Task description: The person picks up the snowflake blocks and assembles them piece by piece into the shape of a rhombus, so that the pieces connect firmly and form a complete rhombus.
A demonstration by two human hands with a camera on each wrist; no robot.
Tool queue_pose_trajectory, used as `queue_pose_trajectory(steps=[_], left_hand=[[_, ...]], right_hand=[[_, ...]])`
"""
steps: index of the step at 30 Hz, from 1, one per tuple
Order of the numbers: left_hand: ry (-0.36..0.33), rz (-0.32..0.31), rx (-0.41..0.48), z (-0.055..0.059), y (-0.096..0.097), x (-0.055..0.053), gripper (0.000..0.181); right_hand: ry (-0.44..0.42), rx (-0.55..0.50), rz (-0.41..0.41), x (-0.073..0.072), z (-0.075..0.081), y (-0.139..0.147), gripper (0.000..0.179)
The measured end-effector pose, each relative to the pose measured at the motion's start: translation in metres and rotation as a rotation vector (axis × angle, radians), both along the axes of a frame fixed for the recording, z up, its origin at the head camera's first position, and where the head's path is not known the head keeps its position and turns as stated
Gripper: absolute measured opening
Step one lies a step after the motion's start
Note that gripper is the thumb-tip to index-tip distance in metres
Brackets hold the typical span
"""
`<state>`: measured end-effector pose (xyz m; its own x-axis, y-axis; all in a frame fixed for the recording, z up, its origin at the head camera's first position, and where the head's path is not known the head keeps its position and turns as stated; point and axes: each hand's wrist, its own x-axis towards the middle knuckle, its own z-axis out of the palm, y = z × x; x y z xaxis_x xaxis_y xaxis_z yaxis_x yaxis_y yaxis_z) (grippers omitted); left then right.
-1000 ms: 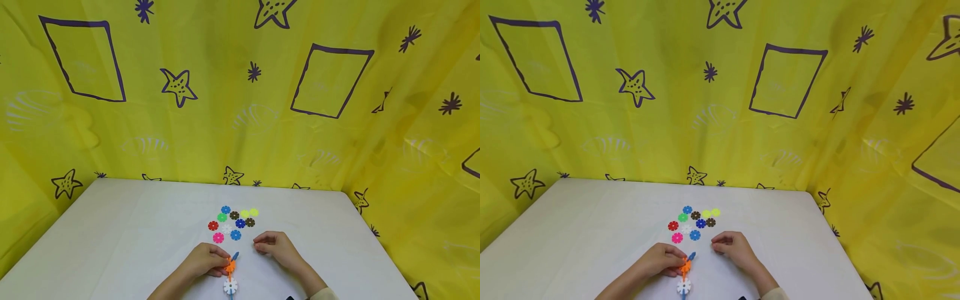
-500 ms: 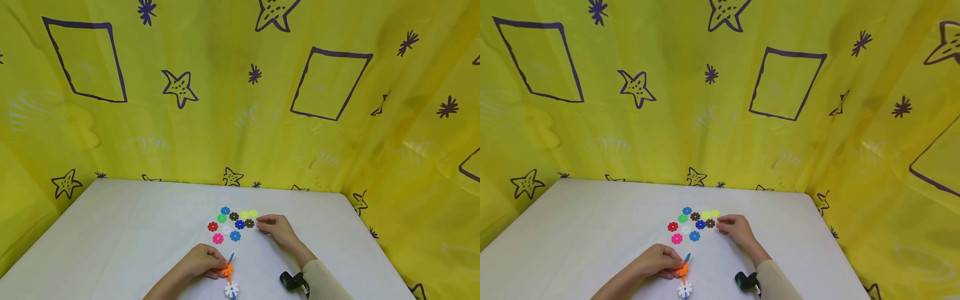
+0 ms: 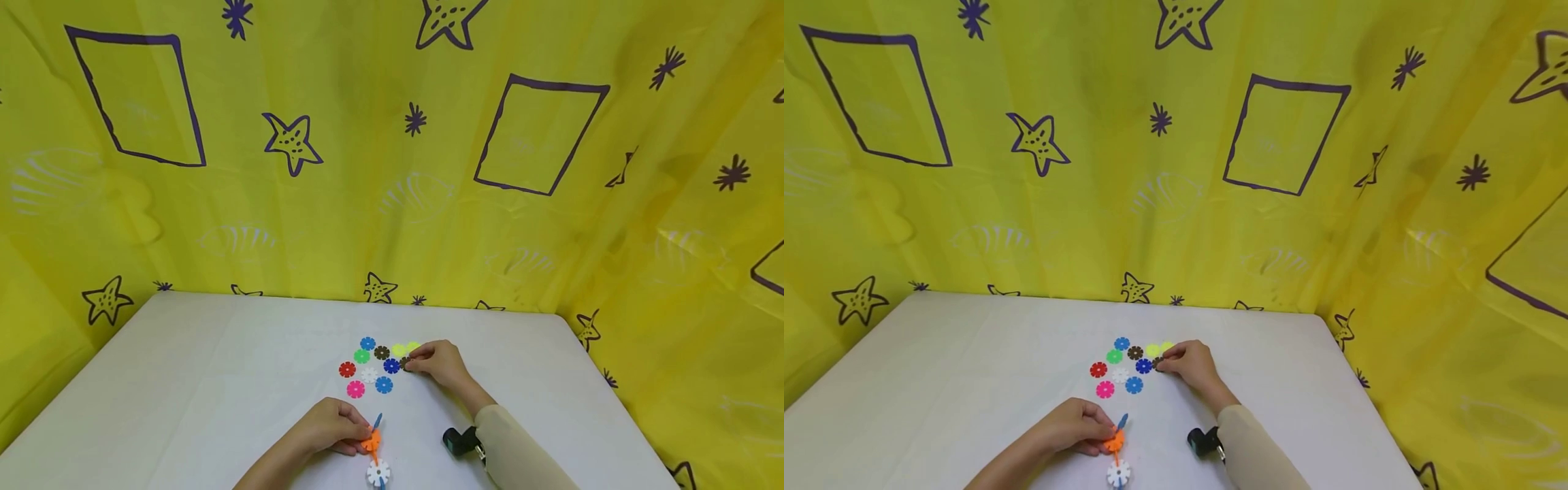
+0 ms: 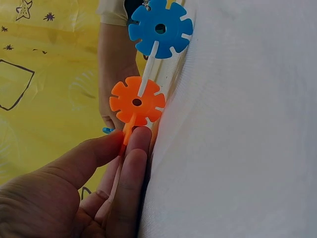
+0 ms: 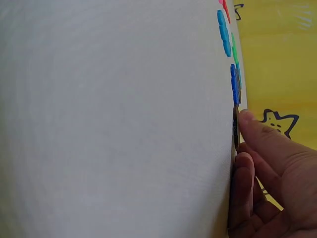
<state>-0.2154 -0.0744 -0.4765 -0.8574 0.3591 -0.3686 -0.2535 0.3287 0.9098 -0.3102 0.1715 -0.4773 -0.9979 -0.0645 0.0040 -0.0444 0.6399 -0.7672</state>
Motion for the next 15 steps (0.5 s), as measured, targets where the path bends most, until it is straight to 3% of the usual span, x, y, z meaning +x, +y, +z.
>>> queue_pose_trajectory(steps=[15], left_hand=[[0.001,0.006,-0.006,0.0012,-0.0001,0.0002,0.013]], right_hand=[[-0.008,-0.025,0.019,0.0053,0.0034,0.0004,0.021]])
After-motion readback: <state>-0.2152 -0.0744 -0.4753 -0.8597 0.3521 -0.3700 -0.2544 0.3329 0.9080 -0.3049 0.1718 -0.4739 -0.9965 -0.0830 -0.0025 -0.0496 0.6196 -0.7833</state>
